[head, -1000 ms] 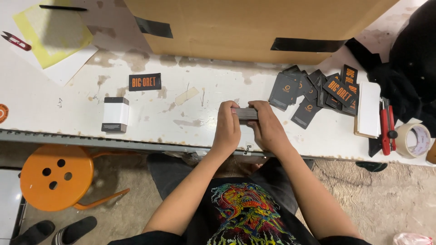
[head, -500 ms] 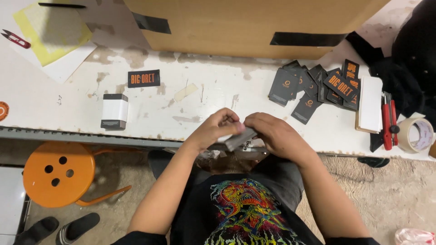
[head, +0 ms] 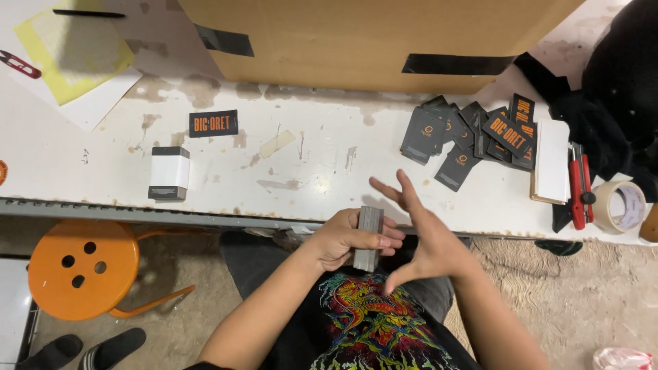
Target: The person gathers small black cards from a table, stacks them, and wraps the stack with white paper and tape. They use a utility knife to cut the tape and press it down to secure the bundle.
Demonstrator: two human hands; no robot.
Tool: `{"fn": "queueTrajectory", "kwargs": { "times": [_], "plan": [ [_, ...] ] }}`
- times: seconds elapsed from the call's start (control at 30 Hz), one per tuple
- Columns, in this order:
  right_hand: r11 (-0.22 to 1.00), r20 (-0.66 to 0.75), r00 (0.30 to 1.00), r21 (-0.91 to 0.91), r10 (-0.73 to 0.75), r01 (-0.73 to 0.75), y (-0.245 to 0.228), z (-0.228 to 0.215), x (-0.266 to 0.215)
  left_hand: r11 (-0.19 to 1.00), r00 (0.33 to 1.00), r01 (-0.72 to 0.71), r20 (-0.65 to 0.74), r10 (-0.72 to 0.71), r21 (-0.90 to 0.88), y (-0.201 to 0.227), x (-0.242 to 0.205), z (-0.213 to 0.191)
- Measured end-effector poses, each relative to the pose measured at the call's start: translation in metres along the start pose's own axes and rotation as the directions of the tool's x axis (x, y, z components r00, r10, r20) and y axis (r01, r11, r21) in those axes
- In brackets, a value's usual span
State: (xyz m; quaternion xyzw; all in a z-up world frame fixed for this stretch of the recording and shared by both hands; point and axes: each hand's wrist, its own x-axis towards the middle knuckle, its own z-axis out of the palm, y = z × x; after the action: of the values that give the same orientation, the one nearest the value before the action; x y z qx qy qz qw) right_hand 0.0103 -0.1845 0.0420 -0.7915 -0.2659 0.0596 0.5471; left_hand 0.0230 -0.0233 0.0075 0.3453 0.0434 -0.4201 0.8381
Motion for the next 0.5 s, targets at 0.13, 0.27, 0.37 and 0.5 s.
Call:
{"fn": "queueTrajectory", "kwargs": {
  "times": [0.13, 0.27, 0.37, 0.5],
  "plan": [
    [0.987, -0.088, 0.994, -0.151, -0.062, 0.048, 0.019, 0.028, -0.009, 0.997, 0.997, -0.064, -0.049, 0.066, 0.051, -0.03, 0.022, -0.022],
    [0.966, -0.137, 0.991, -0.255, 0.001, -0.036, 0.016, 0.028, -0.011, 1.0, 0.999, -0.028, -0.025, 0.029, 0.01, -0.041, 0.025, -0.029],
    [0.953, -0.091, 0.995, -0.295, 0.041, -0.066, 0.016, 0.025, -0.016, 1.0, 1.0, -0.002, 0.014, 0.002, -0.005, -0.038, 0.018, -0.022],
    [0.927, -0.048, 0.996, -0.367, 0.07, -0.083, 0.019, 0.017, -0.026, 0.998, 0.994, 0.055, 0.097, -0.054, -0.012, -0.04, 0.022, -0.019]
  ]
}}
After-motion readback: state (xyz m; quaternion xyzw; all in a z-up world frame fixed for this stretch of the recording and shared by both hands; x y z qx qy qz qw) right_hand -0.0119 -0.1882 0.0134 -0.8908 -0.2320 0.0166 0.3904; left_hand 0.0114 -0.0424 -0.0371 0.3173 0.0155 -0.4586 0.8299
